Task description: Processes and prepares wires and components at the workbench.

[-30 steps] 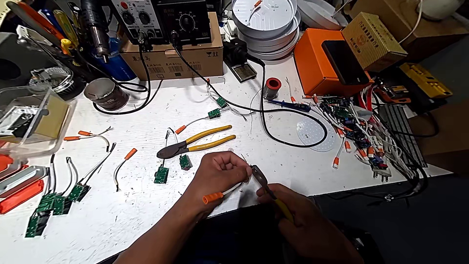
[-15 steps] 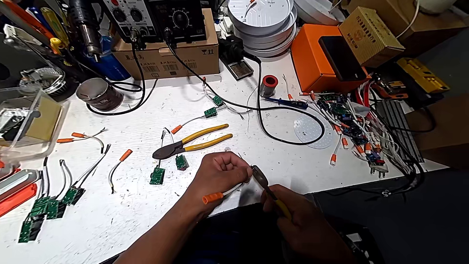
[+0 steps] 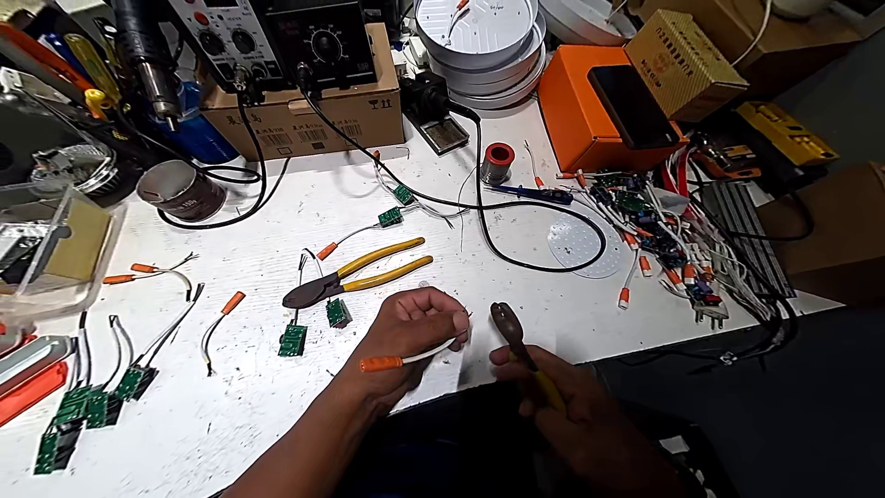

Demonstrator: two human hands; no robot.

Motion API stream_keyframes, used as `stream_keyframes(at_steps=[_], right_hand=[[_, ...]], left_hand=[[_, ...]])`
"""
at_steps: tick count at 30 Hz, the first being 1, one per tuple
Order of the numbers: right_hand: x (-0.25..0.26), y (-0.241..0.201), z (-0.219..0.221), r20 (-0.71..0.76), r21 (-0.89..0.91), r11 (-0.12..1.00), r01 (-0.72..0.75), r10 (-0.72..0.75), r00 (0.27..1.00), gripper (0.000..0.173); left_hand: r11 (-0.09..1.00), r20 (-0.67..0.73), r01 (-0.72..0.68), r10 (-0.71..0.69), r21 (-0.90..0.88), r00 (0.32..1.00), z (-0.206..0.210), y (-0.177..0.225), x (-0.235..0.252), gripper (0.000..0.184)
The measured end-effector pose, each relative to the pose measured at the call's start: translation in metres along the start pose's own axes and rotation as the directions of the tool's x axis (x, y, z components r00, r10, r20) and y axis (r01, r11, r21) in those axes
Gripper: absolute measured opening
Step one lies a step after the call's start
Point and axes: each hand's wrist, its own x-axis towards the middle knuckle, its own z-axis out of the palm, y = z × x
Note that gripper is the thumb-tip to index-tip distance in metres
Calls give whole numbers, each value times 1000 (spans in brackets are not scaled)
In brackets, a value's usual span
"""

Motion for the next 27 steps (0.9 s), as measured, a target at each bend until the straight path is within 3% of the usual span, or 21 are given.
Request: stream_keyframes(at_steps=[6, 12, 19, 27], right_hand=[[-1, -2, -2, -38, -91, 995, 34, -38, 999, 43], [-1, -4, -2, -23, -150, 985, 84, -89, 996, 43], [-1, -2, -1, -24, -206, 974, 97, -104, 994, 53], [0, -3, 1, -6, -187, 978, 90, -93, 996, 55]], left_hand=[[999, -8, -16, 16, 48, 1000, 0, 0, 0, 4], [966, 10, -67, 66, 251, 998, 9, 4, -4, 2], [865, -56, -190, 243, 464, 968, 13, 1, -5, 4], [685, 20, -389, 480, 616, 877, 16, -7, -5, 6]])
